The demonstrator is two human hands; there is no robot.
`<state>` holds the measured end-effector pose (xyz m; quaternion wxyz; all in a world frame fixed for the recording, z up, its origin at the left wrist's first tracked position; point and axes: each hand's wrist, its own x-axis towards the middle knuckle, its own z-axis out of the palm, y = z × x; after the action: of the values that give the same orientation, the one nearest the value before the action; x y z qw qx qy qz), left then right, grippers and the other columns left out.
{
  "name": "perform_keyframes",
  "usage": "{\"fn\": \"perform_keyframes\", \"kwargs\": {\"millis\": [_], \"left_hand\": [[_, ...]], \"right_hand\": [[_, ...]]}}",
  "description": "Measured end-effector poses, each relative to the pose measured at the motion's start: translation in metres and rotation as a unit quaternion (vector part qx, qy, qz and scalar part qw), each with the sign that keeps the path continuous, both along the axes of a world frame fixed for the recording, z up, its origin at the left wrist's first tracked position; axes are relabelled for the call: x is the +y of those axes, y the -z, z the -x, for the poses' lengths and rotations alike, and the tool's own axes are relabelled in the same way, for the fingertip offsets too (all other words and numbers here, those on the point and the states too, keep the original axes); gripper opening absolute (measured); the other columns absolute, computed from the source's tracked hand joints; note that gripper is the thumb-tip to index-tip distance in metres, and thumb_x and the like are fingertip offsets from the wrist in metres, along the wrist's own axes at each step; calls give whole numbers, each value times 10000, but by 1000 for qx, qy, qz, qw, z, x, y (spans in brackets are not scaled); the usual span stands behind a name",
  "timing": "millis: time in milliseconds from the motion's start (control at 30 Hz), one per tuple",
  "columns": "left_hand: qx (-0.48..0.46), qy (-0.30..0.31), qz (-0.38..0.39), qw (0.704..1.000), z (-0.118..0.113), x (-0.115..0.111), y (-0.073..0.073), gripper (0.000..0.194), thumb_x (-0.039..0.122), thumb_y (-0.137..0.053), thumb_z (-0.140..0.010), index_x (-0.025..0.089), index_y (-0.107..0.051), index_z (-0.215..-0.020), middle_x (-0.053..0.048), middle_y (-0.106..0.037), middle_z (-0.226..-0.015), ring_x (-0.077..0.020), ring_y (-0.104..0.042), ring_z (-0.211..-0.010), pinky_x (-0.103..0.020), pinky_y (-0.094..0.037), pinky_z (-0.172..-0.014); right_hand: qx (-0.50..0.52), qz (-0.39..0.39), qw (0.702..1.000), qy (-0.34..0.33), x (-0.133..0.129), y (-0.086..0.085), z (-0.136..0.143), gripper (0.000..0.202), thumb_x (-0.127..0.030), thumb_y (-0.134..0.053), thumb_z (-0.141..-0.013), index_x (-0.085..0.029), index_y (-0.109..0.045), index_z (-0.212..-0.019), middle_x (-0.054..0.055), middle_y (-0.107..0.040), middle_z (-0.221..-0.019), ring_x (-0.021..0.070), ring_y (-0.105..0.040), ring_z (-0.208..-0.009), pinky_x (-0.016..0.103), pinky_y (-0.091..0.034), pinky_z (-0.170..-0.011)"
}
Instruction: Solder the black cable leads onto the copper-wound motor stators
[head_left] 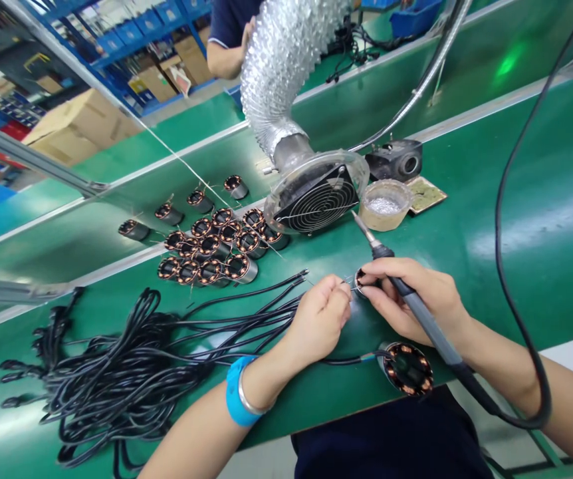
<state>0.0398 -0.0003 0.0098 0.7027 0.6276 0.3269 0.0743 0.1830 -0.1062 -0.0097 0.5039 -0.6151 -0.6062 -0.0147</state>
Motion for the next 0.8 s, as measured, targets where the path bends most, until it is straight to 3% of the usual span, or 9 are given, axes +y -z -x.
{"fn": "perform_keyframes", "kwargs": {"millis": [133, 233, 333, 467, 600, 800], "left_hand": [[7, -1, -6, 1000, 1, -1, -1, 245, 367, -426, -926, 210, -443, -738, 102, -383, -483, -60, -281, -422, -194, -272, -458], [11, -9, 0, 1000, 2, -2, -1, 231, 363, -430, -916, 210, -453, -745, 107, -380, -470, -60, -272, -410, -195, -279, -457], [9, -13, 5, 1000, 3, -2, 0, 222, 357, -438, -912, 210, -458, -747, 106, -386, -468, -61, -270, -408, -198, -280, -458], [6, -9, -1, 1000, 4, -2, 2, 238, 352, -443, -926, 208, -455, -737, 99, -398, -482, -62, -279, -423, -196, -281, -470], [9, -12, 1, 1000, 4, -2, 1, 229, 336, -439, -931, 208, -456, -742, 100, -398, -481, -65, -280, -427, -194, -292, -474], [11, -10, -3, 1000, 4, -3, -2, 226, 320, -437, -938, 209, -457, -742, 97, -400, -485, -71, -292, -438, -197, -292, -472]], "right_hand": [[13, -5, 1000, -20, -4, -7, -2, 337, -74, -649, -888, -215, -606, -1192, 19, -733, -965, 123, -714, -817, 215, -602, -760], [20, -6, 1000, -3, -10, -19, -6, 385, -65, -592, -930, -248, -609, -1269, 5, -747, -964, 113, -713, -785, 210, -594, -748], [30, -5, 999, 13, -21, -33, -10, 438, -144, -607, -932, -272, -602, -1350, 18, -738, -986, 148, -689, -756, 279, -585, -713], [85, -1, 996, 19, -38, -38, -12, 312, -185, -624, -893, -284, -715, -1175, 15, -716, -893, 171, -621, -664, 313, -478, -541], [138, 2, 989, 53, -43, -30, -11, 217, -195, -639, -874, -284, -732, -1050, 7, -728, -902, 198, -657, -718, 329, -508, -584], [111, 21, 993, 38, -39, -32, -8, 223, -139, -605, -846, -271, -706, -995, -14, -719, -855, 174, -655, -675, 303, -523, -581]]}}
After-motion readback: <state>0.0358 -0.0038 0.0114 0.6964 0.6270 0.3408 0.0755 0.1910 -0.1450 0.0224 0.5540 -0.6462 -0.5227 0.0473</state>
